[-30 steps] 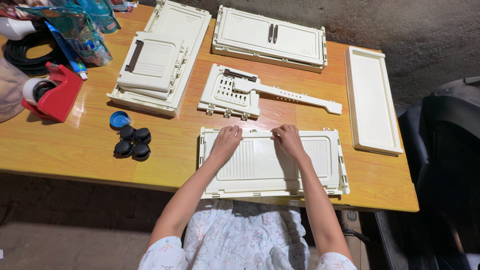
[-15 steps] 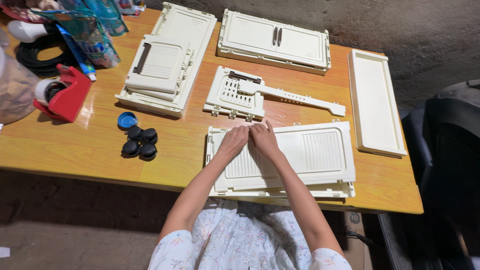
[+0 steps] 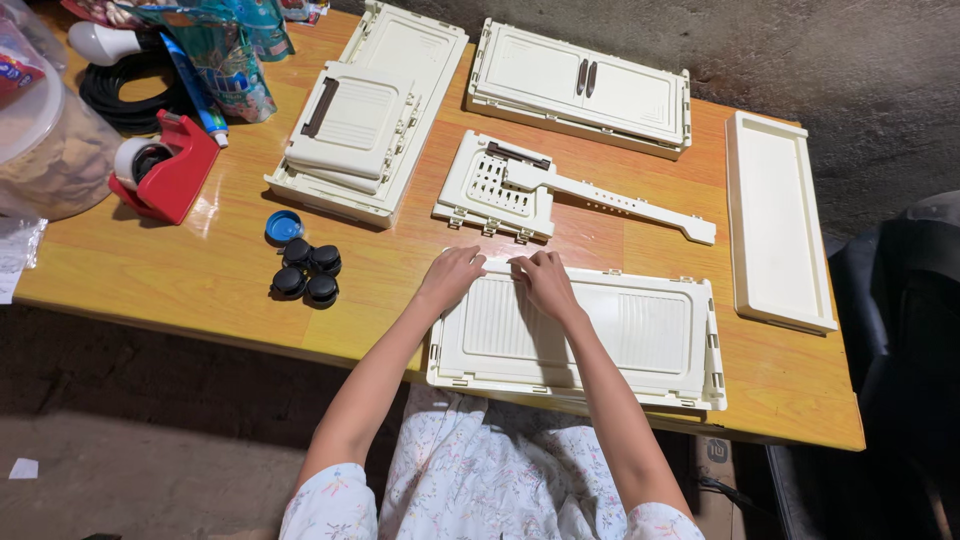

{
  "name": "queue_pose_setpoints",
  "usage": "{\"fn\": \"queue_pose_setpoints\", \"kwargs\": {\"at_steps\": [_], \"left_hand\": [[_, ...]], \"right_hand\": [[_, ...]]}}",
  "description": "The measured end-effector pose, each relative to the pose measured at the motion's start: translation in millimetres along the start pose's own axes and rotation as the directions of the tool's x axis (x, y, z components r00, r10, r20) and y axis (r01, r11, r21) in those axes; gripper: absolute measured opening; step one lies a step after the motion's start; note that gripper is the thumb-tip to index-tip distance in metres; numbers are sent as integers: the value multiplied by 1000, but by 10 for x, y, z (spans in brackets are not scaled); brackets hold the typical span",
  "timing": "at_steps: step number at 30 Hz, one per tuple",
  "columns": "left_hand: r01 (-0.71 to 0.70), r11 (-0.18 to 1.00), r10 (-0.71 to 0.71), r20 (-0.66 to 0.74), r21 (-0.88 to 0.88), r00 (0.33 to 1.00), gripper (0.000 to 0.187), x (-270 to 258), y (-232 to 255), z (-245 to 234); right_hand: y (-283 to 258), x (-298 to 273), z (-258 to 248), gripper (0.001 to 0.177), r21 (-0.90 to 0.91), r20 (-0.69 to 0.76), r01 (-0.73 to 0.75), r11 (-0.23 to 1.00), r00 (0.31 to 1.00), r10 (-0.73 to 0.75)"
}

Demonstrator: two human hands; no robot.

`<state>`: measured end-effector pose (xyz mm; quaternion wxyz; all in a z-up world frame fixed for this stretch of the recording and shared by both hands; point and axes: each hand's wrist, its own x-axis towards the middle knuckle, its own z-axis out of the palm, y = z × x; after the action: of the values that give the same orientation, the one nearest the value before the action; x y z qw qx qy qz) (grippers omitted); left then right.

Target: The person assembles a beige plastic storage crate on a wooden table. They unfold the sides, attach the base and lid, and secure the components by hand. The person then disassembles the crate and reassembles it again, repeating the process.

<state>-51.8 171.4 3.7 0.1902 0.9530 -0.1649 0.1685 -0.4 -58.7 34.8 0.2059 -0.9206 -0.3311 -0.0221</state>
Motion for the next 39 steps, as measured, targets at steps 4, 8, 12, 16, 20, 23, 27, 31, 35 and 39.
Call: {"fn": "queue_pose_setpoints", "kwargs": {"at_steps": [4,8,12,16,20,23,27,31,35,39], "left_hand": [[-15,997,15,-8,75,1000,22,-21,32,76],[-54,984,72,-102,171,992,22,7,66,106],[24,996,-20,-42,92,999,20,75,100,29],[45,996,-41,-50,73,998,18,198,107,-153],[17,996,-10,-81,85,997,18,335,140,-379],[-29,997,38,-130,70,991,18,494,244,-566],[-43,991,70,-228,123,971,25,764,379,-850],[70,995,-21,-561,67,827,45,865,532,-910],[291,953,-294,-486,-84,823,44,734,658,-549],[327,945,-327,-82,-13,941,26,538,859,170]], "right_hand": [[-46,6,-33,28,-8,-6,1,1000,1000,-1],[-78,-1,-88,28,-57,-13,-3,998,1000,3],[-43,42,-292,35,-131,-72,29,991,997,-38],[100,57,-666,65,-103,-23,-145,984,989,143],[301,-20,-1011,61,-135,8,-158,978,987,160],[420,-17,-1181,53,-78,55,-194,978,979,198],[506,4,-1420,41,-126,-100,-89,988,992,76],[526,27,-1715,31,-310,-371,-17,951,923,-104],[515,-131,-1999,28,-413,-555,-104,905,817,-159],[518,-265,-2007,26,-405,-645,-193,894,753,-130]]}}
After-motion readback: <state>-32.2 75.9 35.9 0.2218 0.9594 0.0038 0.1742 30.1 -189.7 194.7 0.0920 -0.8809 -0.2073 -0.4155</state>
